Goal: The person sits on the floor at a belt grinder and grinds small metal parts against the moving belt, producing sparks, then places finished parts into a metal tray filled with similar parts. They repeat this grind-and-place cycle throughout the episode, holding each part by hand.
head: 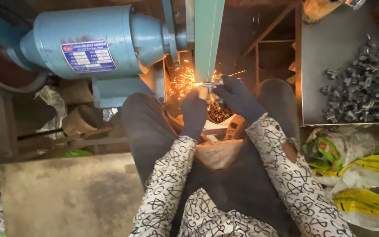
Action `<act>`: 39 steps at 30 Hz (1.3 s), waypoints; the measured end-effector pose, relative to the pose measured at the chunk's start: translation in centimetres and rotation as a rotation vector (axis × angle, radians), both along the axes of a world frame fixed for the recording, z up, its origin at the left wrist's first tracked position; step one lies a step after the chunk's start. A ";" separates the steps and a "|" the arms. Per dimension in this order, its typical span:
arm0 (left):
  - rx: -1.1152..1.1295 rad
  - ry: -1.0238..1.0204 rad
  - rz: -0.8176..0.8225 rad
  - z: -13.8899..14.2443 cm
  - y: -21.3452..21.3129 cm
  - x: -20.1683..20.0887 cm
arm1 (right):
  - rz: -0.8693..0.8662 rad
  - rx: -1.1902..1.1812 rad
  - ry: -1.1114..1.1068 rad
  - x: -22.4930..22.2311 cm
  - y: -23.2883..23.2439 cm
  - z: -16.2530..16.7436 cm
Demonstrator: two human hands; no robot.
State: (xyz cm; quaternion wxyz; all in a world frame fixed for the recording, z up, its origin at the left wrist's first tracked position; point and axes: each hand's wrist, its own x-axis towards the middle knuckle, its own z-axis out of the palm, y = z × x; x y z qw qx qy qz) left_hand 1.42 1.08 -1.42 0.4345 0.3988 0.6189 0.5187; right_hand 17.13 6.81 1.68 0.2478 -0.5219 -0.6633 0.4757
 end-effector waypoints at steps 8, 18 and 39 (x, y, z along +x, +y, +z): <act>0.183 0.198 -0.127 0.8 0.4 0.4 | -0.059 -0.208 0.491 1.5 -1.3 2.2; 0.077 -0.091 -0.106 2.1 -2.5 -1.6 | 0.096 -0.032 0.288 0.2 -4.7 4.5; 0.002 0.082 -0.021 0.3 0.0 -0.1 | -0.133 -0.127 0.353 -0.9 -2.0 0.7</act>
